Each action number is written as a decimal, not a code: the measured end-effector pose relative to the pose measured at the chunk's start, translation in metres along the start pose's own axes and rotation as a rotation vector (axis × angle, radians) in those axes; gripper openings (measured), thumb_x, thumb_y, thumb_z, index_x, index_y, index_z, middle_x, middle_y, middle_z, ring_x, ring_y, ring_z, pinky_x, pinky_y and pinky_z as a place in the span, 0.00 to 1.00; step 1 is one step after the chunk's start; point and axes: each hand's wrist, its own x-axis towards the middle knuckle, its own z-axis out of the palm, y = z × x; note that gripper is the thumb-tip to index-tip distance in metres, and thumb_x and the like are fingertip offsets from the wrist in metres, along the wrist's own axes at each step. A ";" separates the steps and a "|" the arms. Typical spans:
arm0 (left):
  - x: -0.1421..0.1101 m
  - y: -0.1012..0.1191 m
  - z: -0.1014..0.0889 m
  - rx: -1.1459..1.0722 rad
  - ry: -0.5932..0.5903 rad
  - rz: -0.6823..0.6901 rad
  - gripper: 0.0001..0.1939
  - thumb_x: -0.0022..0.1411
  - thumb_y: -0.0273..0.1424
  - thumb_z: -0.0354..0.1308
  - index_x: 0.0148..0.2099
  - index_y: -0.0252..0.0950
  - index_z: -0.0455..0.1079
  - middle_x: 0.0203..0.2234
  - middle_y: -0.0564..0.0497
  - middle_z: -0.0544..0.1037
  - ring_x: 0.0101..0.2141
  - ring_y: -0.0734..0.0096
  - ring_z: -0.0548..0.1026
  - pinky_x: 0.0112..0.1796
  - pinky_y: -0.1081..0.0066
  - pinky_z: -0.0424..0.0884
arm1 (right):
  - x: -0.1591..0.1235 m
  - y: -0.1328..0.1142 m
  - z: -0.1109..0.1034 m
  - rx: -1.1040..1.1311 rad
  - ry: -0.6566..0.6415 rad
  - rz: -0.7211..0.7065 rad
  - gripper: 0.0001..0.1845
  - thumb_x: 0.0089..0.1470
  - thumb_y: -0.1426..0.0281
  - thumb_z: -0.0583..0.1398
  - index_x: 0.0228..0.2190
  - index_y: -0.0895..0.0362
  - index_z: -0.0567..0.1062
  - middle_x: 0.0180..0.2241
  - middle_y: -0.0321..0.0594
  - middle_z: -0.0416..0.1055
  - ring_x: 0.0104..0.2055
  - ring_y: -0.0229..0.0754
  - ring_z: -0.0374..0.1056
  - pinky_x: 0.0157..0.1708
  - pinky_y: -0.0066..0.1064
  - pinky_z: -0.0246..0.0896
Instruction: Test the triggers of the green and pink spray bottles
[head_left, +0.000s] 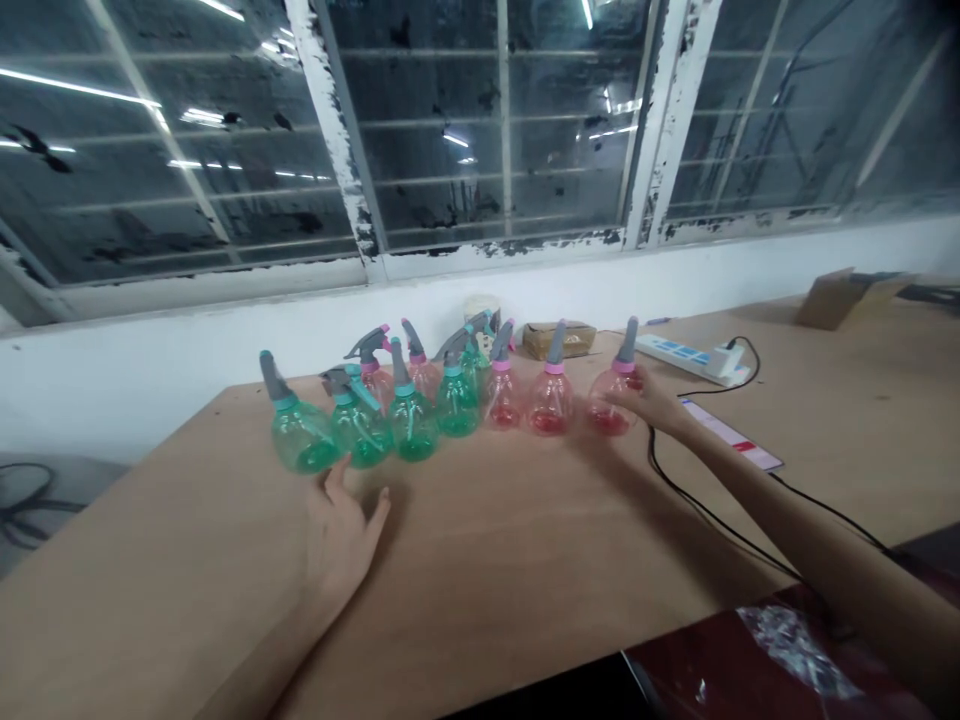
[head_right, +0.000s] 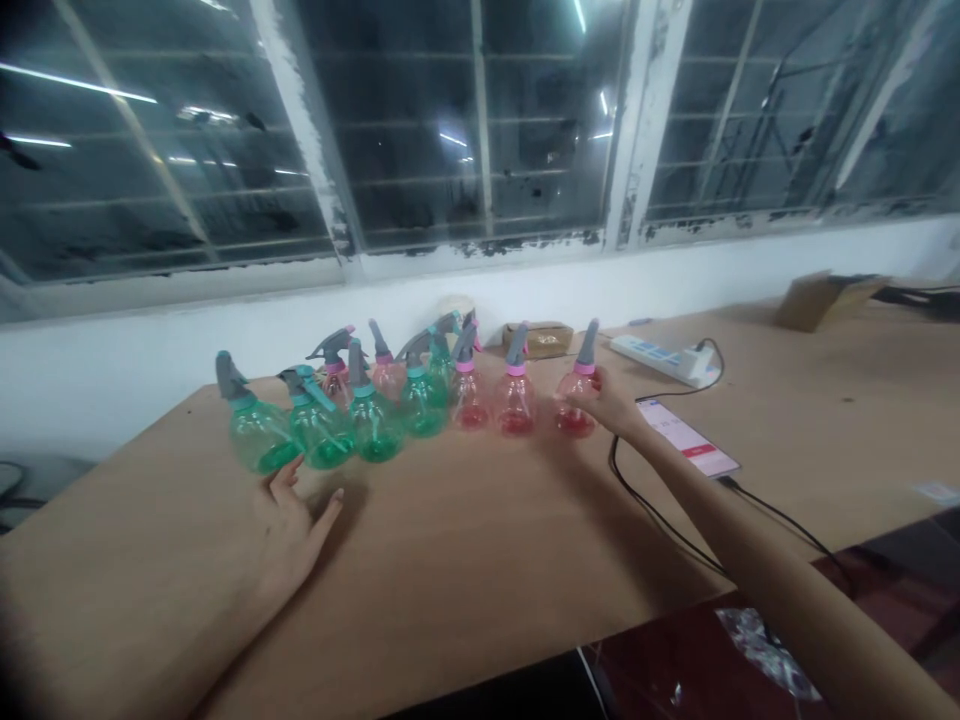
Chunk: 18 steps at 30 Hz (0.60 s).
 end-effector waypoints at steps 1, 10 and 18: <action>-0.003 0.000 -0.003 -0.009 -0.012 -0.007 0.35 0.59 0.45 0.49 0.60 0.27 0.50 0.48 0.36 0.58 0.49 0.49 0.64 0.48 0.51 0.64 | 0.000 0.000 0.000 -0.012 -0.025 0.018 0.38 0.37 0.48 0.62 0.44 0.60 0.66 0.40 0.52 0.70 0.41 0.54 0.68 0.40 0.46 0.64; -0.011 0.000 -0.012 -0.206 -0.073 -0.023 0.29 0.59 0.43 0.50 0.57 0.33 0.52 0.46 0.41 0.60 0.48 0.53 0.66 0.48 0.53 0.66 | -0.065 -0.052 -0.019 -0.105 -0.196 -0.003 0.32 0.42 0.50 0.61 0.44 0.56 0.64 0.37 0.47 0.72 0.38 0.52 0.69 0.37 0.41 0.64; -0.012 0.041 -0.035 -0.409 -0.422 -0.102 0.20 0.62 0.43 0.49 0.52 0.40 0.58 0.50 0.45 0.67 0.52 0.57 0.67 0.52 0.54 0.62 | -0.106 -0.141 0.044 0.117 -0.403 -0.124 0.31 0.44 0.52 0.62 0.46 0.54 0.65 0.43 0.44 0.70 0.44 0.50 0.67 0.45 0.46 0.61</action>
